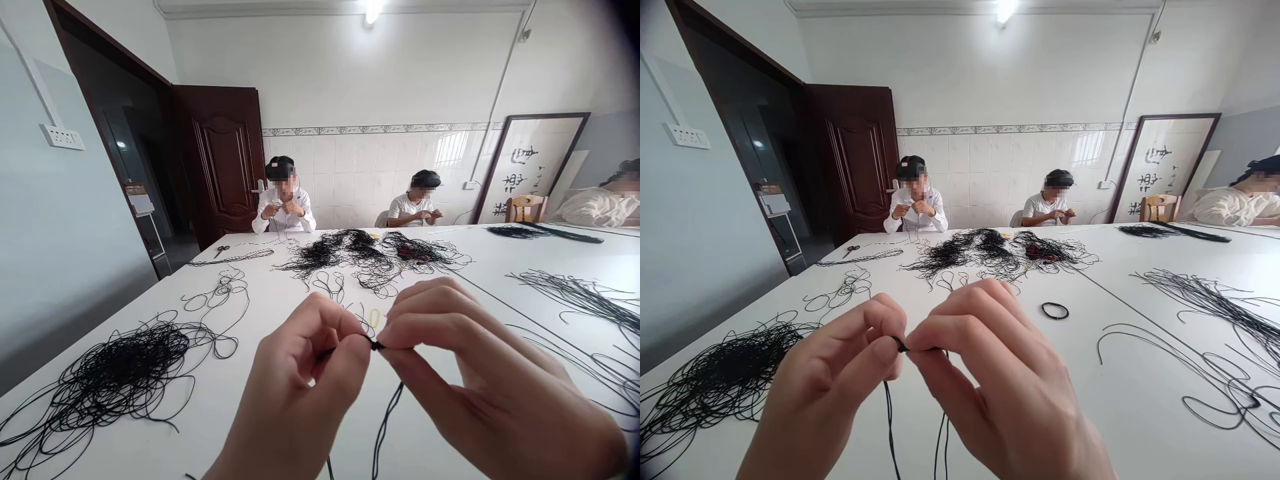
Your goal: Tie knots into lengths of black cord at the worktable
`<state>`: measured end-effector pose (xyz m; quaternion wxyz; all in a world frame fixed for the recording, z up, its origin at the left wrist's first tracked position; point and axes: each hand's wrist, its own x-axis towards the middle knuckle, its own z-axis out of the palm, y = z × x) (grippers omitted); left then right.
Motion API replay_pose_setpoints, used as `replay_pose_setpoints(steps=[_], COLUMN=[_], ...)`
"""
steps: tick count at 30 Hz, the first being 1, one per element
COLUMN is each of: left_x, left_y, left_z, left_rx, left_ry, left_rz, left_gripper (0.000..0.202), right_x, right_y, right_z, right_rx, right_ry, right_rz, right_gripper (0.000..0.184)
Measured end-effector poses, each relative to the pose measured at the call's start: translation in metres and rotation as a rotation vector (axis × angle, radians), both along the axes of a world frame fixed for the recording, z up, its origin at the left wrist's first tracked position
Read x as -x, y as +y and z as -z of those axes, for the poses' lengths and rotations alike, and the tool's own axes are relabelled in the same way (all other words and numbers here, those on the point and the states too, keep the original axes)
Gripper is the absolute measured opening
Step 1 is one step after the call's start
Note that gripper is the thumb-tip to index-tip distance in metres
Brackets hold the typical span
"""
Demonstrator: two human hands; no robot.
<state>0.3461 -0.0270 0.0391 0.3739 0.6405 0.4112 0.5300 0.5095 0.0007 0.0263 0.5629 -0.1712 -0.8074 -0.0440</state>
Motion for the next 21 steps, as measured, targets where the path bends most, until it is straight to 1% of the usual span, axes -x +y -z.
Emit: replay_pose_setpoints(steps=[2, 5, 10, 12, 17, 21], left_x=[0.0013, 0.0021, 0.0008, 0.0005, 0.0015, 0.0007], left_y=[0.0, 0.0014, 0.0053, 0.0058, 0.0044, 0.0041], left_z=[-0.0004, 0.0004, 0.002, 0.0026, 0.0029, 0.0018], left_rx=[0.048, 0.082, 0.077, 0.076, 0.017, -0.044], left_ry=[-0.009, -0.016, -0.042, -0.061, -0.072, -0.077], left_rz=[0.032, 0.032, 0.066, 0.062, 0.063, 0.038], left_gripper=[0.012, 0.013, 0.015, 0.015, 0.016, 0.018], right_x=[-0.0013, -0.0037, -0.0038, -0.0032, -0.0048, -0.0064], right_y=[-0.0003, -0.0008, -0.0013, -0.0013, -0.0008, -0.0034], right_z=[0.001, 0.0022, 0.0043, 0.0049, 0.0042, 0.0032], right_rx=[0.019, 0.043, 0.046, 0.033, 0.037, 0.027], right_ry=[0.012, -0.004, 0.01, 0.009, -0.013, -0.035], right_rz=[-0.006, -0.001, 0.025, 0.029, 0.013, 0.019], right_gripper=[0.017, 0.016, 0.019, 0.019, 0.02, 0.018])
